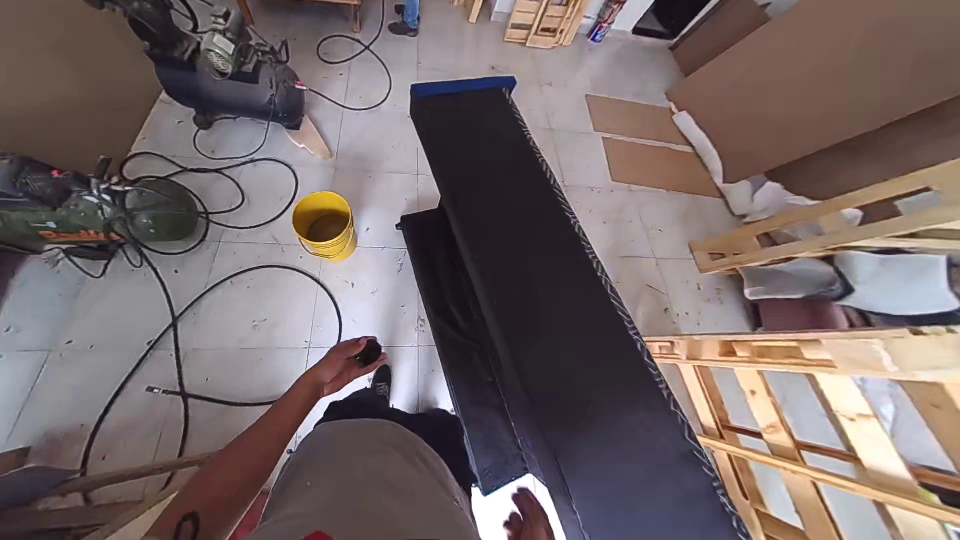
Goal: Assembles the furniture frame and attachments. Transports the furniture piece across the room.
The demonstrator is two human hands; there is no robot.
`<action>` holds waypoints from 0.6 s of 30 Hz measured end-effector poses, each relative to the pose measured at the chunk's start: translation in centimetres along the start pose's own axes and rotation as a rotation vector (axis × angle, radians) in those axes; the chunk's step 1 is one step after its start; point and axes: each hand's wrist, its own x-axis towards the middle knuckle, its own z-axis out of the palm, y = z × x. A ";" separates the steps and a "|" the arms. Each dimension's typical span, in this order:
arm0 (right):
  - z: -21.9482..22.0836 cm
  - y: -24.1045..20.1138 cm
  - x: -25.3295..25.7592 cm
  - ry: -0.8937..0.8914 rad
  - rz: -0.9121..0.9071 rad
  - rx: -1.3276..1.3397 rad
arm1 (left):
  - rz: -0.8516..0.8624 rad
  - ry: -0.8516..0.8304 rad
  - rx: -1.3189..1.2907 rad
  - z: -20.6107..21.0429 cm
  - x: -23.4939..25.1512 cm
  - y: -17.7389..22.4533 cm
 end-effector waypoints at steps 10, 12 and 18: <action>21.1 -16.2 2.0 -0.433 -0.615 -0.552 | 0.086 -0.077 -0.064 8.5 7.0 10.8; 23.7 -20.0 3.4 -0.387 -0.698 -0.522 | 0.118 -0.037 0.000 8.4 9.0 13.5; 35.9 -33.4 8.7 -0.253 -1.002 -0.504 | 0.273 0.012 -0.092 8.1 17.2 23.8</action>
